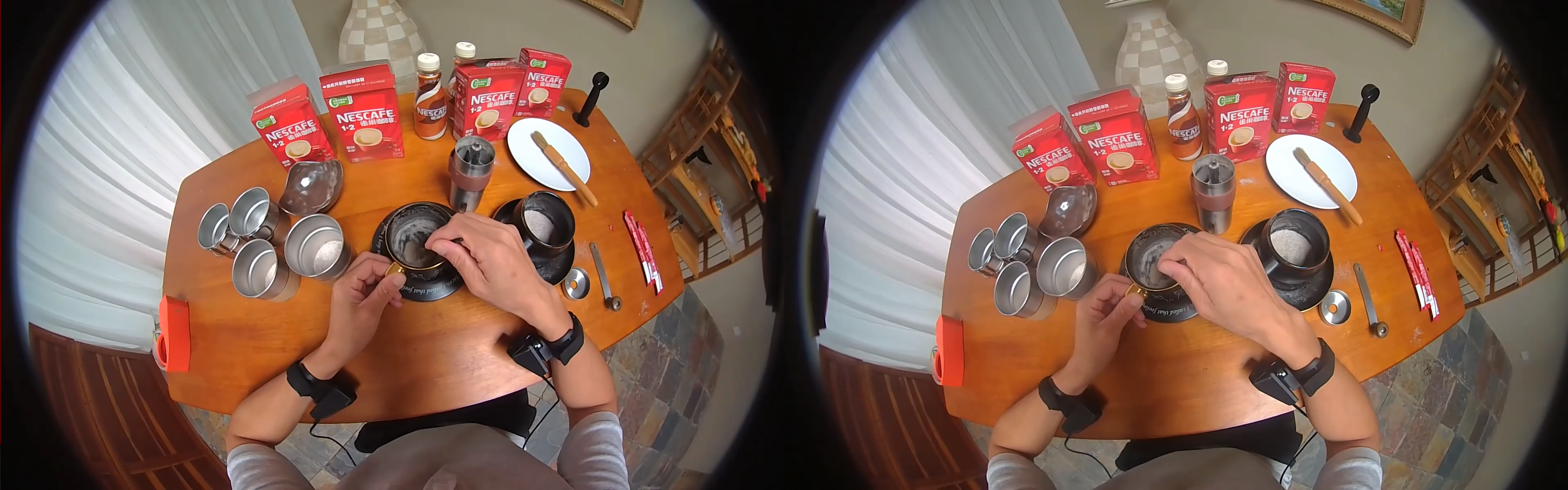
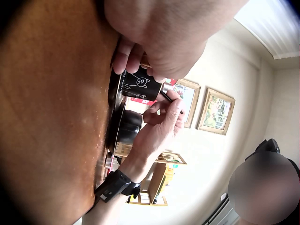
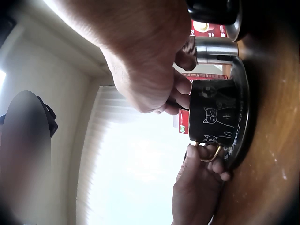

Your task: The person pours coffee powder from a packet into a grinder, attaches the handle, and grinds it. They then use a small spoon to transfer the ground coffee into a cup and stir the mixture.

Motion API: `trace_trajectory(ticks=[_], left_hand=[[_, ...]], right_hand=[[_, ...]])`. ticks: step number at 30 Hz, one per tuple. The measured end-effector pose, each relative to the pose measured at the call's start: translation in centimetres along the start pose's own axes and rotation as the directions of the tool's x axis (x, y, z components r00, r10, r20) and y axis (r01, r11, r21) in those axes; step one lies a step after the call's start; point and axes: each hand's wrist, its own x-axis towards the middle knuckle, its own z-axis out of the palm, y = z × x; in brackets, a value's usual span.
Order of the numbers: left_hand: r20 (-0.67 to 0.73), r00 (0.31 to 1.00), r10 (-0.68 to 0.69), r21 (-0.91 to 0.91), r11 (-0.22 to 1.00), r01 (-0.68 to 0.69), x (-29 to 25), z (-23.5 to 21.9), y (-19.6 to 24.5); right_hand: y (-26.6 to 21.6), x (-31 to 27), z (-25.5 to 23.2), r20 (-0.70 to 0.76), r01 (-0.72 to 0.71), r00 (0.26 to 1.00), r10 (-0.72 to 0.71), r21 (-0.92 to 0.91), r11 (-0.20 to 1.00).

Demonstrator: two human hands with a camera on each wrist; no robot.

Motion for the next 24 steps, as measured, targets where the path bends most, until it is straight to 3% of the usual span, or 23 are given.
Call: trace_trajectory(ticks=[24], left_hand=[[-0.004,1.000,-0.013,-0.008,1.000,0.013,-0.03,0.07,0.26]], right_hand=[[-0.20,0.10,-0.06,0.004,-0.006,1.000,0.006,-0.006,1.000]])
